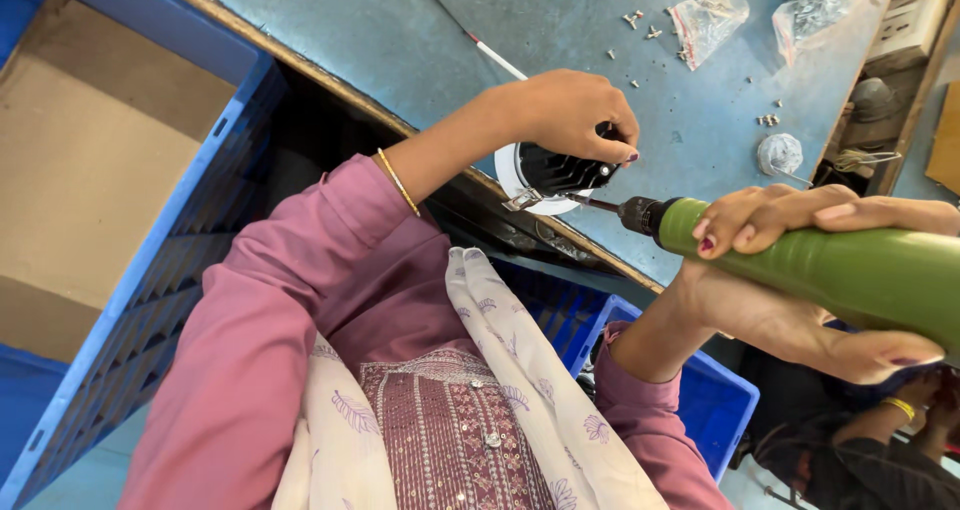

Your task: The person wipes a black LED downlight housing with a purple cloth, then uses a green electric screwdriver to drive screws and fasten the housing to a white trim ring, arranging wires and picking up small screws from the table while assembling several downlight units one after another.

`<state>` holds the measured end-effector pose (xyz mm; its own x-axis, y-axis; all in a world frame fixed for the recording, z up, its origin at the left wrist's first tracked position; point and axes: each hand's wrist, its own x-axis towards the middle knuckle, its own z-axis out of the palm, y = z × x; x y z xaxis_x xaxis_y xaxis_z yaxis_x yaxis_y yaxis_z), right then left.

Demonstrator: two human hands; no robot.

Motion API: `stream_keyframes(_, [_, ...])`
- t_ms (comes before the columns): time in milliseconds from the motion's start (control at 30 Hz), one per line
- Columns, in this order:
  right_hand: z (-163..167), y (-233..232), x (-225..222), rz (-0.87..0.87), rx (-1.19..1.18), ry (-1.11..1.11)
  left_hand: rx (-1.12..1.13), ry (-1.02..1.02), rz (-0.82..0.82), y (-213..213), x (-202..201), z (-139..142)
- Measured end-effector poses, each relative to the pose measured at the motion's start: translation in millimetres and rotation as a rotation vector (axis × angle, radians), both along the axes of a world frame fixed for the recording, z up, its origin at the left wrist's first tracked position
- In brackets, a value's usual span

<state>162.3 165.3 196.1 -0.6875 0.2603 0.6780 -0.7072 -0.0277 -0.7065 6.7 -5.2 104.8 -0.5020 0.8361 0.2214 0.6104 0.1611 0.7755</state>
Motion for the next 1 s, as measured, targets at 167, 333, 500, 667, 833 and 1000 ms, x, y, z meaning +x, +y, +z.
stream_keyframes(167, [-6.4, -5.7, -11.1, 0.046, -0.035, 0.012, 0.097, 0.048, 0.102, 3.7, -0.2, -12.1])
stream_keyframes(333, [-8.0, -14.0, -13.6, 0.037, -0.003, 0.013, 0.175, 0.073, 0.199, 6.3, -0.8, -18.4])
stream_keyframes(500, [-8.6, -24.5, -13.9, 0.004, 0.066, 0.011, 0.17, 0.064, 0.196, 5.6, -6.6, -19.1])
stream_keyframes(667, [-19.3, -28.8, -18.8, -0.012, 0.155, 0.0, 0.285, 0.101, 0.226, 6.5, -9.8, -32.4])
stream_keyframes(833, [-30.4, -31.5, -14.8, -0.027, 0.128, 0.022, 0.263, 0.085, 0.218, 12.5, -8.1, -43.2])
stream_keyframes(1000, [-33.3, -39.8, -17.8, -0.048, 0.096, 0.109, 0.395, 0.226, 0.245, 11.9, 0.4, -44.0])
